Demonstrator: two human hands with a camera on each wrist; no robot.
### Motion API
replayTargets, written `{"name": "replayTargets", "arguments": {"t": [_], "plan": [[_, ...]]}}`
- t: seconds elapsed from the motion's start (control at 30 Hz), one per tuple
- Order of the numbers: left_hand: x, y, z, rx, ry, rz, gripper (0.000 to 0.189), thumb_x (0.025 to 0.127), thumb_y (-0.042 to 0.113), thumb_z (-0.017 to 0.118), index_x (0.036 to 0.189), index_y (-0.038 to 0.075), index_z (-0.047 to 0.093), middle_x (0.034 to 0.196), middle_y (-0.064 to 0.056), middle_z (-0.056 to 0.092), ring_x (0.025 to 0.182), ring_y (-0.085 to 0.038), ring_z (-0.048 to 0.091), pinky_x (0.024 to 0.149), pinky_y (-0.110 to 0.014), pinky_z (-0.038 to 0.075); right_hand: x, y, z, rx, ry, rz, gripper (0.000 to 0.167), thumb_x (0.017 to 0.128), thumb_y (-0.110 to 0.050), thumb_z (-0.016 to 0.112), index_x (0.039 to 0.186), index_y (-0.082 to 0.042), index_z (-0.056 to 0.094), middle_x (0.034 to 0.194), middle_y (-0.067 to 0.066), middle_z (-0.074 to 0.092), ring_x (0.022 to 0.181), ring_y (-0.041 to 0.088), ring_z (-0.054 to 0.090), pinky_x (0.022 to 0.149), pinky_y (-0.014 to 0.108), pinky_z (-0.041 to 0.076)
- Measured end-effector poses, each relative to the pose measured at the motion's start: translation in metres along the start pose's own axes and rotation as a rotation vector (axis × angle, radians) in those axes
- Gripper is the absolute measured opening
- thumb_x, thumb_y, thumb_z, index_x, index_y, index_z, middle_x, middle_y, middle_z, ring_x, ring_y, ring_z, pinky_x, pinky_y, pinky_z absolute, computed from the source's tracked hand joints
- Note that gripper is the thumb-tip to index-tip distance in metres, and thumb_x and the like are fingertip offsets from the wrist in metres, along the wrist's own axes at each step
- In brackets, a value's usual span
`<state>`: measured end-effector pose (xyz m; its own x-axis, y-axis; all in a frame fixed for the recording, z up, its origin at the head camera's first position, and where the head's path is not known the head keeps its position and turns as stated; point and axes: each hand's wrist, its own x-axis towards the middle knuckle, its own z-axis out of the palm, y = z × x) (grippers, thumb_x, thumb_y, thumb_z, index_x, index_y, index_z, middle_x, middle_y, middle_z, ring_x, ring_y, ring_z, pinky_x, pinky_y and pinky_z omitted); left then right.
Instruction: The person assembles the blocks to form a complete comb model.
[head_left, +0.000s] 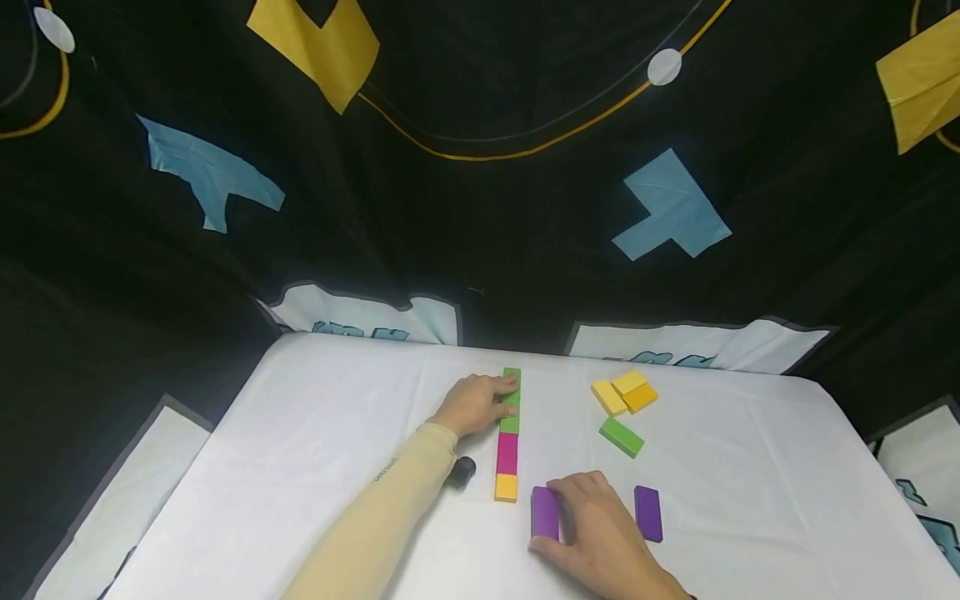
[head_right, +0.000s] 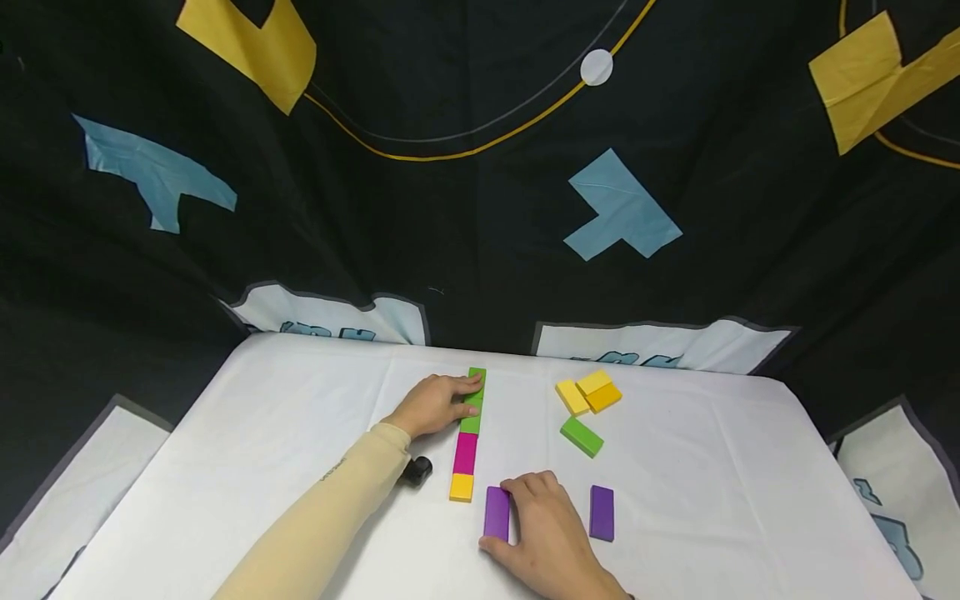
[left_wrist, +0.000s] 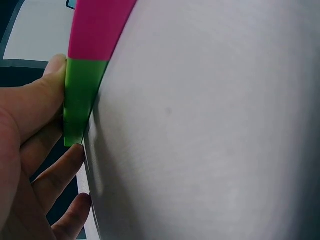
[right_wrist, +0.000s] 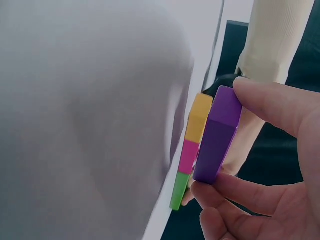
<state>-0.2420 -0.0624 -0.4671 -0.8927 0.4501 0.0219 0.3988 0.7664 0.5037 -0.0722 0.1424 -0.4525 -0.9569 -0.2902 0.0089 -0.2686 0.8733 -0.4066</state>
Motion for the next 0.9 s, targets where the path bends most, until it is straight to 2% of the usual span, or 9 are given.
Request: {"name": "replayTargets", "arguments": {"t": [0.37,0.73,0.9], "plan": [[-0.001,-0.001,0.0,0.008,0.008,0.015,0.05,0.091,0.032,0.075,0.138,0.017,0.063,0.143,0.006,0.057,0.136,-0.024,0.05,0.113,-0.04,0.041,0.002,-0.015,0.003,0.014,-0.052,-0.028,0.065,0.074,-0.052,0.084,0.122,-0.013,0.065,0.112,-0.004,0.064,0.104,0.013,0.051,0.09,0.041,0.054],[0.002,-0.002,0.001,0.003,0.002,0.009,0.05,0.091,0.031,0.075,0.138,0.017,0.063,0.144,0.007,0.056,0.136,-0.022,0.05,0.113,-0.039,0.041,0.003,-0.021,0.007,0.0,-0.007,-0.137,0.063,0.073,-0.053,0.085,0.116,-0.011,0.067,0.107,-0.005,0.065,0.104,0.014,0.054,0.091,0.04,0.053],[0.001,-0.001,0.0,0.004,-0.002,0.002,0.05,0.092,0.031,0.075,0.138,0.017,0.063,0.144,0.007,0.056,0.136,-0.022,0.05,0.114,-0.039,0.04,0.006,-0.025,0.008,0.0,-0.014,-0.133,0.062,0.073,-0.053,0.085,0.116,-0.011,0.067,0.107,-0.005,0.065,0.103,0.013,0.053,0.09,0.038,0.053]]}}
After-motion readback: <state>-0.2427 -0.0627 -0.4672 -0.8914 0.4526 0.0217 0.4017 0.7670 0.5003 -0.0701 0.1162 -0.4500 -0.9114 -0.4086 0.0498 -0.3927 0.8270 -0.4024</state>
